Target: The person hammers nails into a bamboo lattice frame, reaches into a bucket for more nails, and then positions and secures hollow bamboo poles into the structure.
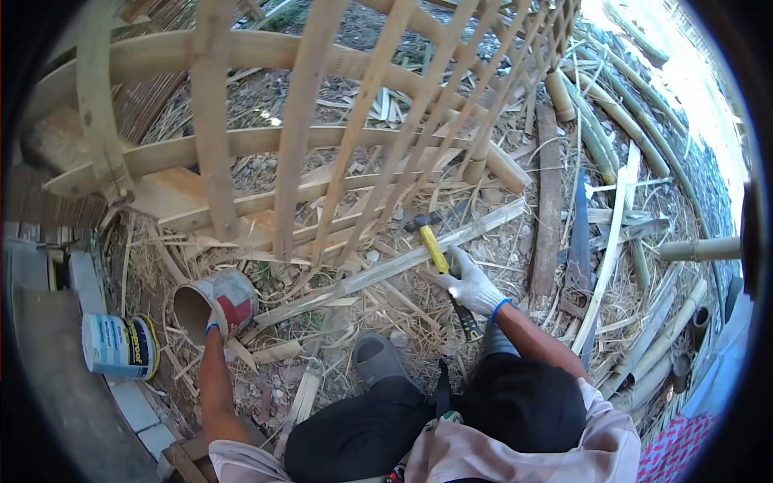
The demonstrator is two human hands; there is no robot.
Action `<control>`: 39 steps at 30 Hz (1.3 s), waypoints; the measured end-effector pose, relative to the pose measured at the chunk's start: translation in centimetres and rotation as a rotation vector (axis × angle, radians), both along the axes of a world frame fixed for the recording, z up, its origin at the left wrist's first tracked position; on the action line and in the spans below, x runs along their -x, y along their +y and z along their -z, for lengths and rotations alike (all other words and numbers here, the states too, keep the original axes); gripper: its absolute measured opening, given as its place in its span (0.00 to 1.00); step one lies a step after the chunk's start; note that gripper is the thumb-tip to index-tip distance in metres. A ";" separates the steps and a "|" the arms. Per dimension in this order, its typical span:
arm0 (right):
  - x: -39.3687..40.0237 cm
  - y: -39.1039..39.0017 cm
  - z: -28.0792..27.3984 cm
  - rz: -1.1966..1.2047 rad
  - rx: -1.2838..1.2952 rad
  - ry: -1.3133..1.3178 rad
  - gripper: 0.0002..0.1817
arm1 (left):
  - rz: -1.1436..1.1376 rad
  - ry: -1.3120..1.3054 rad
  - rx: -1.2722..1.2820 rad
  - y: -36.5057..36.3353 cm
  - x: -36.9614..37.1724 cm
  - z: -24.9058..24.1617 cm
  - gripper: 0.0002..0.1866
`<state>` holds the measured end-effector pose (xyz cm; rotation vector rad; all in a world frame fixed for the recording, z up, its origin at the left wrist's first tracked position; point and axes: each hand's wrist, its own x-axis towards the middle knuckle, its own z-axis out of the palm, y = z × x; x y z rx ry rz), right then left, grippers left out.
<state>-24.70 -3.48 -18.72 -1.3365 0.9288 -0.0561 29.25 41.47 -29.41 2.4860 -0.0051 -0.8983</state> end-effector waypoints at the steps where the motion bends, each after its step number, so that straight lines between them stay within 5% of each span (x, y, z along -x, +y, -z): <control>1: 1.1 0.1 1.6 0.004 0.040 -0.019 0.42 | 0.017 -0.023 -0.037 0.0 0.6 -0.2 0.25; 12: 4.3 1.0 0.9 -0.058 0.097 0.081 0.32 | 0.064 -0.193 -0.039 -1.6 2.8 -2.0 0.21; 14: 4.4 1.4 0.3 -0.008 0.077 0.058 0.30 | 0.067 -0.317 0.097 -1.0 2.5 -2.5 0.20; 16: 4.4 1.6 -0.2 -0.001 0.080 0.079 0.30 | -0.052 -0.422 0.184 -4.3 5.5 -10.0 0.14; 17: 5.6 1.2 2.3 -0.018 0.135 0.029 0.31 | -0.379 -0.133 0.701 -3.7 5.1 -9.3 0.09; 23: 5.1 1.1 -0.9 -0.017 0.103 0.138 0.32 | -0.541 0.087 1.142 -5.8 8.6 -16.5 0.04; 27: 5.9 1.4 -3.2 0.009 0.064 0.048 0.35 | -0.378 0.025 1.125 -7.3 10.9 -18.5 0.04; 30: 8.5 0.2 -1.0 -0.094 0.472 0.061 0.36 | -0.264 0.030 1.079 -9.0 13.5 -20.8 0.06; 34: 8.5 -3.1 -0.4 -0.078 0.799 0.077 0.23 | -0.306 0.022 1.164 -12.5 17.4 -23.4 0.06; 39: 10.0 -6.1 -2.8 -0.222 0.853 0.307 0.18 | -0.249 -0.360 0.806 -10.6 15.1 -22.3 0.08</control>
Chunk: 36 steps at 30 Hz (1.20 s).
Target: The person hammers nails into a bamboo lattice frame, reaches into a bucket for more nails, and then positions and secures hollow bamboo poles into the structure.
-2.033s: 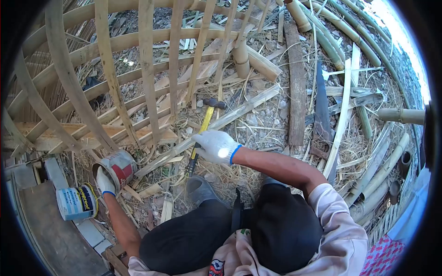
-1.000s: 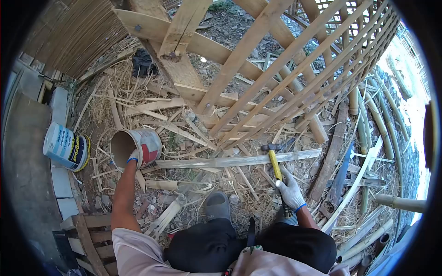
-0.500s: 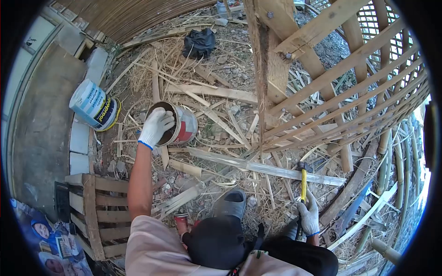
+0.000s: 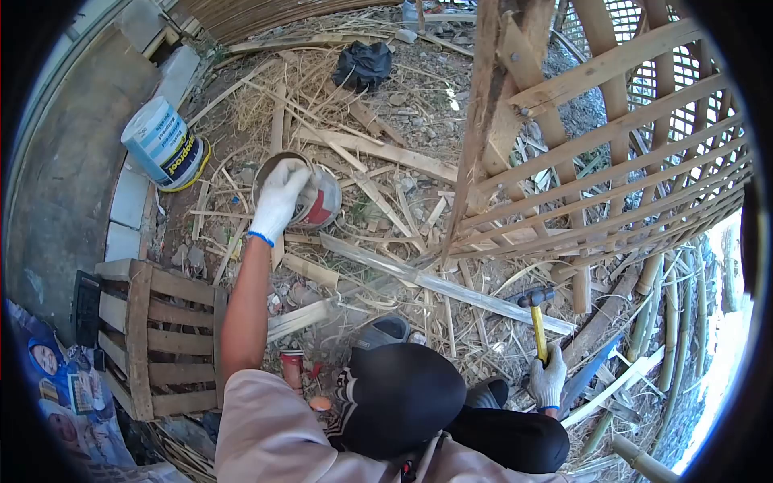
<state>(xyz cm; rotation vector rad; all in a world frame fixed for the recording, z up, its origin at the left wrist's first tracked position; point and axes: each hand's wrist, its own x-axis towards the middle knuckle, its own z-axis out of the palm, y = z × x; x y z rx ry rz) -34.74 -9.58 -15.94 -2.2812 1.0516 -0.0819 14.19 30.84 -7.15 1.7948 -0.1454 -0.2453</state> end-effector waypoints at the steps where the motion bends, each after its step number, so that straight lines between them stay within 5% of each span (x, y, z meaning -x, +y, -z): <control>1: 0.2 -0.1 -0.6 -0.026 0.002 0.035 0.18 | -0.082 -0.024 -0.072 1.0 -1.0 0.4 0.09; 3: 0.0 -0.2 -0.9 -0.061 0.009 0.066 0.18 | -0.097 -0.059 -0.327 3.7 -4.1 2.2 0.14; 7: 0.7 2.7 -1.6 -0.051 0.029 0.108 0.18 | 0.406 0.238 -1.046 5.6 -7.8 3.2 0.20; 9: 1.0 4.7 -0.8 -0.031 0.015 0.089 0.18 | 0.473 -0.167 -1.250 7.5 -11.6 9.5 0.18; 15: 5.7 10.7 6.1 0.163 -0.306 -0.007 0.16 | 0.355 0.080 -1.267 5.8 -14.3 14.2 0.19; 21: 3.2 13.6 2.1 0.107 -0.222 0.238 0.17 | 0.288 -0.034 -1.164 7.3 -14.3 18.4 0.23; 27: 4.4 14.9 1.7 0.197 -0.306 0.154 0.17 | 0.104 0.040 -1.036 6.9 -13.1 18.5 0.22; 36: 13.3 19.4 2.8 0.570 -0.393 0.036 0.12 | 0.278 -0.057 -1.076 7.5 -12.9 17.4 0.17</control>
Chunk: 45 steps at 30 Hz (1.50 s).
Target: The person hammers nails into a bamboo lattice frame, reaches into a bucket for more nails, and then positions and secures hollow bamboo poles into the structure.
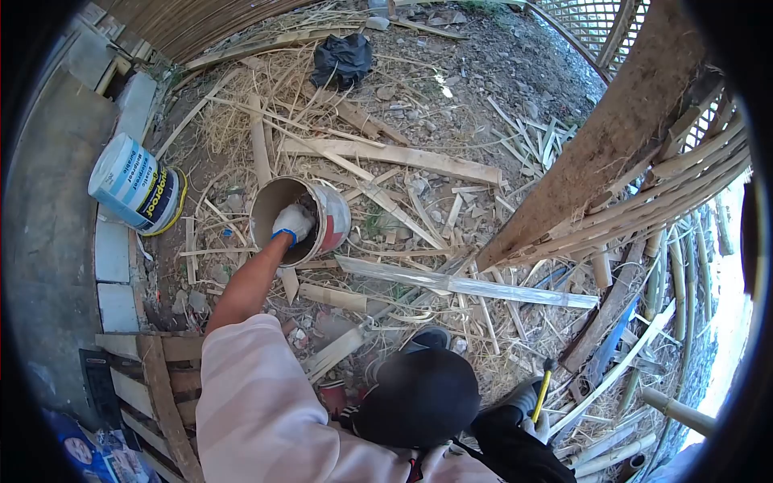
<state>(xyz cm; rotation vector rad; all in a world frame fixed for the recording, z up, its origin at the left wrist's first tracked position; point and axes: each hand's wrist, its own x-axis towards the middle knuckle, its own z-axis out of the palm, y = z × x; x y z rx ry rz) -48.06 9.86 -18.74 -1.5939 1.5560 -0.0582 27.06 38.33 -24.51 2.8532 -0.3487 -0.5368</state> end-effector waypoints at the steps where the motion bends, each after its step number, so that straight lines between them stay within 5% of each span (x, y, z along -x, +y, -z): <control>1: 2.6 1.1 2.3 -0.013 0.046 0.044 0.12 | 0.006 -0.003 0.007 -0.2 0.2 -0.1 0.16; 4: 2.8 4.1 2.5 0.019 0.015 -0.029 0.13 | -0.024 0.234 0.317 1.5 -0.7 1.3 0.12; 8: 1.0 3.2 2.4 -0.072 0.094 -0.050 0.12 | -0.184 0.476 0.510 1.0 2.5 -5.6 0.07; 15: 0.6 1.2 4.1 -0.148 0.013 -0.065 0.10 | -0.285 0.365 0.674 1.1 2.5 -5.5 0.08; 17: 0.5 0.8 5.1 -0.162 0.011 -0.063 0.10 | -0.299 -0.129 0.495 1.8 0.7 -1.4 0.16; 19: 0.9 0.3 5.4 -0.173 0.001 -0.057 0.10 | -0.298 -0.320 0.250 0.5 2.1 -2.6 0.19; 24: 1.3 -0.3 6.4 -0.163 -0.014 -0.026 0.10 | -0.120 0.019 -0.108 -1.7 0.3 -1.8 0.19; 28: 1.4 -0.1 6.2 -0.145 -0.021 -0.011 0.10 | -0.133 0.030 -0.145 -2.1 0.2 0.8 0.20; 45: 2.6 1.5 7.1 -0.134 -0.014 -0.055 0.10 | -0.092 0.035 0.020 0.1 -0.6 1.8 0.19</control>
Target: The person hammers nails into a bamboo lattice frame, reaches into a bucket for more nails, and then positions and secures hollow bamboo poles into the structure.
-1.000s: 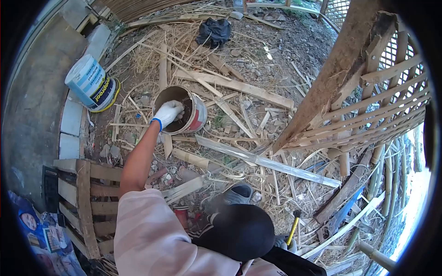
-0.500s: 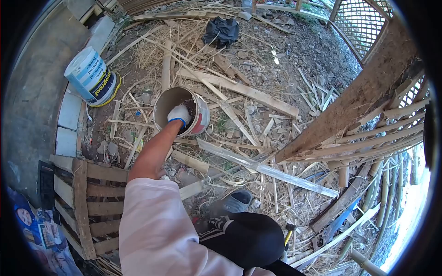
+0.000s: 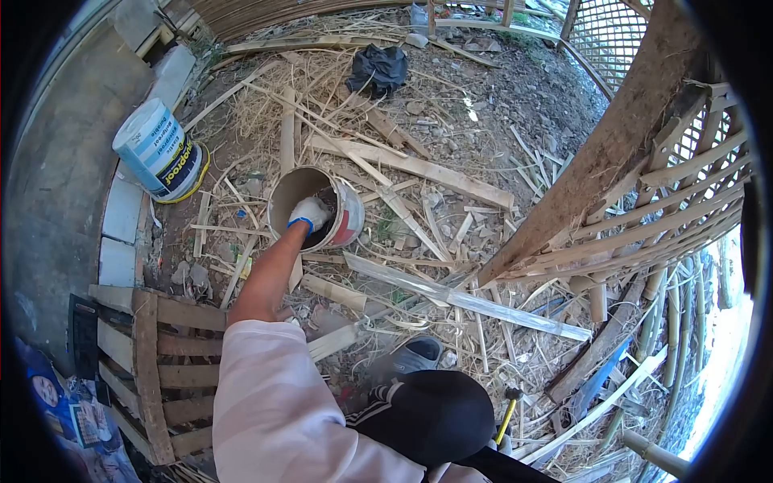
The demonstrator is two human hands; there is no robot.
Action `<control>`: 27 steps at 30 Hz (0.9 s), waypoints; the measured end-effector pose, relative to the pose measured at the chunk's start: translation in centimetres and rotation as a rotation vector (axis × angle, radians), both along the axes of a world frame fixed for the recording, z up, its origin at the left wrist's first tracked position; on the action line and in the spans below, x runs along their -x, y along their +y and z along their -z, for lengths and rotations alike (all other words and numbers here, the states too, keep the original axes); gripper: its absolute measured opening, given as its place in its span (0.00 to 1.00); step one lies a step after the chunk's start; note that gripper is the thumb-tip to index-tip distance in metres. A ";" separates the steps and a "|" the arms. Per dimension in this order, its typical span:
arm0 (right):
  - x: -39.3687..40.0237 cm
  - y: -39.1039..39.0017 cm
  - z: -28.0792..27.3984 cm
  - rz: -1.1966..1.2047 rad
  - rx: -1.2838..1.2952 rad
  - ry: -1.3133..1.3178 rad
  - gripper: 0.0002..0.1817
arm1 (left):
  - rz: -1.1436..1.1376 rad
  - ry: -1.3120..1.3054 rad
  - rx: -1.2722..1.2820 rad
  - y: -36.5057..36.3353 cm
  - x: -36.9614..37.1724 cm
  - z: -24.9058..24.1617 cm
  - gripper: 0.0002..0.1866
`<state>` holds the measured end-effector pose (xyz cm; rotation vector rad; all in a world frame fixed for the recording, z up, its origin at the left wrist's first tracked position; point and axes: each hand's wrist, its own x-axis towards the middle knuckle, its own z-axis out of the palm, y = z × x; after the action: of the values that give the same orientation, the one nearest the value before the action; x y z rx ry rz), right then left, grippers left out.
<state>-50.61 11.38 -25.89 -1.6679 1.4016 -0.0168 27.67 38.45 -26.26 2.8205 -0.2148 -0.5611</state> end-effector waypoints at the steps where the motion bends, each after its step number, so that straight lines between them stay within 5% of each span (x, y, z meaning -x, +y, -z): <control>1: 0.4 0.2 0.0 -0.003 -0.003 -0.006 0.10 | -0.018 -0.053 -0.024 -0.4 -0.2 0.6 0.19; 5: 1.8 0.8 -0.1 -0.036 -0.012 0.002 0.11 | -0.109 -0.048 -0.049 -2.6 1.4 -2.5 0.19; 8: 1.2 0.6 0.0 -0.015 -0.003 0.015 0.11 | 0.016 -0.086 -0.061 -0.9 -1.2 2.5 0.20; 11: 0.7 0.4 0.1 0.025 0.013 0.002 0.11 | -0.024 -0.046 -0.052 -2.3 0.2 -1.5 0.22; 18: 2.0 0.3 0.5 0.072 0.070 -0.072 0.12 | 0.001 -0.111 -0.058 -2.3 1.9 -2.4 0.22; 21: 2.9 0.0 0.9 0.065 0.170 -0.168 0.12 | 0.029 -0.157 -0.025 -1.2 0.7 0.8 0.22; 24: 1.5 -1.3 -1.9 0.208 -0.016 -0.079 0.13 | 0.161 -0.109 -0.053 -1.4 0.7 -0.4 0.22; 27: 3.1 -2.4 0.7 0.150 0.177 -0.137 0.11 | 0.180 -0.074 -0.156 -2.3 0.7 -1.6 0.22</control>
<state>-53.67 9.03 -26.56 -1.6665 1.4517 -0.3436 26.94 36.13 -24.69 2.9959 -0.4617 -0.5325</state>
